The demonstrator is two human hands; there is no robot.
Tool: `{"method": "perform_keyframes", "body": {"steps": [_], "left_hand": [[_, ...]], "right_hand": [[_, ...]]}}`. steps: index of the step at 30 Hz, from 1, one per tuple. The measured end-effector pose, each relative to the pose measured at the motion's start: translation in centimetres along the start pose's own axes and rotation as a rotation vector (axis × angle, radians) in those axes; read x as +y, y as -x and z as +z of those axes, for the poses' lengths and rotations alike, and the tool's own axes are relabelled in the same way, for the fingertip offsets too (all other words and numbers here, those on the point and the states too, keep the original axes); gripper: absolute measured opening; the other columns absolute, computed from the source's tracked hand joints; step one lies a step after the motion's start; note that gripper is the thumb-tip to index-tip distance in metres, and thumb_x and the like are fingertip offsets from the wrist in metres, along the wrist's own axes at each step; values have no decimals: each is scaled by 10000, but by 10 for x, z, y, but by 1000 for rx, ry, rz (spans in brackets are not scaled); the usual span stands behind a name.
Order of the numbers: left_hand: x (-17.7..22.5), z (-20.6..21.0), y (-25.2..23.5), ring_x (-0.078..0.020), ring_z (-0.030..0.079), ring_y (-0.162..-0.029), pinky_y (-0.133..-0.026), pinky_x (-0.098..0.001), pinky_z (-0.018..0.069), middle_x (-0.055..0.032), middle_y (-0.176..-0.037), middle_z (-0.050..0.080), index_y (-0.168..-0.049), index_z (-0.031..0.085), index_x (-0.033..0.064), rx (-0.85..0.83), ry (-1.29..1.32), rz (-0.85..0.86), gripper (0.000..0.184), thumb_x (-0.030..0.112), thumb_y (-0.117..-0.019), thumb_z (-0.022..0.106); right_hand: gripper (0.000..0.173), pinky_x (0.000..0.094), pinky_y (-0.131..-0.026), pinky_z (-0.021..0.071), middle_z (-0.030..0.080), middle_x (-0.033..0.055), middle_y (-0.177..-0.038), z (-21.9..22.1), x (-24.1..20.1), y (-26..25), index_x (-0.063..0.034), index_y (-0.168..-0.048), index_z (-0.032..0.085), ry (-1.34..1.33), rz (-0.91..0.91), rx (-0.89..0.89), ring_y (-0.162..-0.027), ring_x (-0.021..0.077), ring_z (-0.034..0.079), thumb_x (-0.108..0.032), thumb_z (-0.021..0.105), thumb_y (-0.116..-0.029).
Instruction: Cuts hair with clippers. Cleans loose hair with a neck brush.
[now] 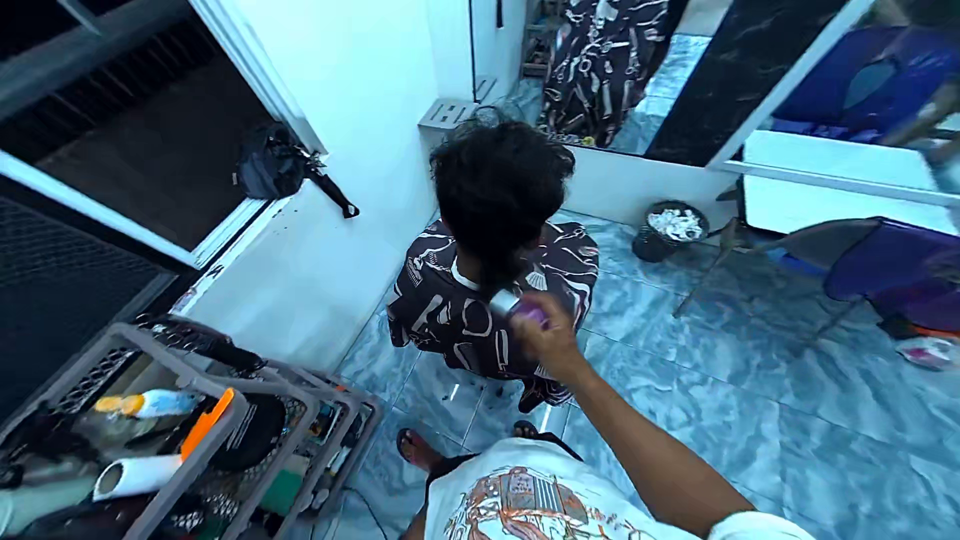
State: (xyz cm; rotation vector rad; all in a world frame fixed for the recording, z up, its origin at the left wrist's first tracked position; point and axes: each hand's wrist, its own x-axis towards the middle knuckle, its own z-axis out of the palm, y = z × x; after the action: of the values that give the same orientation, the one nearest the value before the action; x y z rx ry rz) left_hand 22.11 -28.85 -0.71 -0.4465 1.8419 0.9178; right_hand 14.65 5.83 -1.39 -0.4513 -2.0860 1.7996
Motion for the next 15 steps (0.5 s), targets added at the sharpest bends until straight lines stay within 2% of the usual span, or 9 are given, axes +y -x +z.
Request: {"method": "perform_keyframes", "body": {"steps": [1,2,4,7,8,10,11,13,15], "left_hand": [[-38,6,-30,-353,578,-1301,-1134,-488,439,-314,-1383,583,-1402,529,-112,-6,-71,304,446,196,-1136,347],[-61,12,-63,-355,625,-1253,-1095,-528,486,-296,-1318,638,-1368,580,-84,13,-133,533,500,306,-1123,385],[-36,25,-80,-303,581,-1332,-1153,-532,438,-210,-1401,621,-1431,563,-14,-17,-112,658,617,474,-1095,391],[41,54,-57,-198,556,-1353,-1158,-419,447,-118,-1468,581,-1535,419,9,-51,269,795,835,674,-1035,348],[62,63,-54,-194,591,-1282,-1106,-404,489,-128,-1398,607,-1500,424,-5,0,489,820,765,617,-1059,363],[86,70,-58,-189,682,-967,-856,-378,586,-130,-1082,684,-1331,528,-20,286,727,752,489,391,-1120,367],[82,64,-68,-192,678,-885,-797,-368,589,-136,-1010,674,-1325,523,-25,429,626,690,428,330,-1119,401],[61,44,-84,-270,694,-944,-871,-460,580,-192,-1070,674,-1442,427,-18,548,195,487,537,363,-1073,513],[48,38,-77,-338,700,-1025,-942,-561,555,-218,-1132,691,-1449,462,16,377,-167,447,593,407,-1022,593]], "right_hand": [[370,368,-623,578,706,114,-946,8,-2,6,-9,-1251,648,-52,28,-256,-704,173,656,-271,639,-990],[339,341,-603,566,704,87,-922,13,-5,12,-22,-1218,662,-89,52,-429,-677,149,644,-280,624,-1002],[382,322,-648,574,702,69,-1002,20,-4,24,-48,-1271,636,-97,27,-502,-746,131,658,-311,648,-995],[639,382,-1026,557,639,121,-1368,41,20,53,-46,-1483,518,30,-210,-616,-1185,166,651,-331,723,-950],[660,403,-1116,499,608,143,-1421,49,28,64,-28,-1497,508,58,-307,-679,-1292,199,598,-309,734,-944],[582,453,-1233,366,518,191,-1527,57,37,75,20,-1488,512,159,-464,-819,-1458,282,455,-220,653,-976],[489,478,-1246,333,504,186,-1544,57,36,74,21,-1450,557,285,-471,-896,-1488,307,411,-185,576,-1007],[383,579,-1208,321,476,140,-1577,60,32,64,-31,-1347,644,691,-451,-1088,-1513,340,358,-101,510,-995],[369,724,-1120,335,494,206,-1537,69,47,60,-40,-1315,657,969,-412,-1222,-1453,449,405,-50,600,-951]]}}
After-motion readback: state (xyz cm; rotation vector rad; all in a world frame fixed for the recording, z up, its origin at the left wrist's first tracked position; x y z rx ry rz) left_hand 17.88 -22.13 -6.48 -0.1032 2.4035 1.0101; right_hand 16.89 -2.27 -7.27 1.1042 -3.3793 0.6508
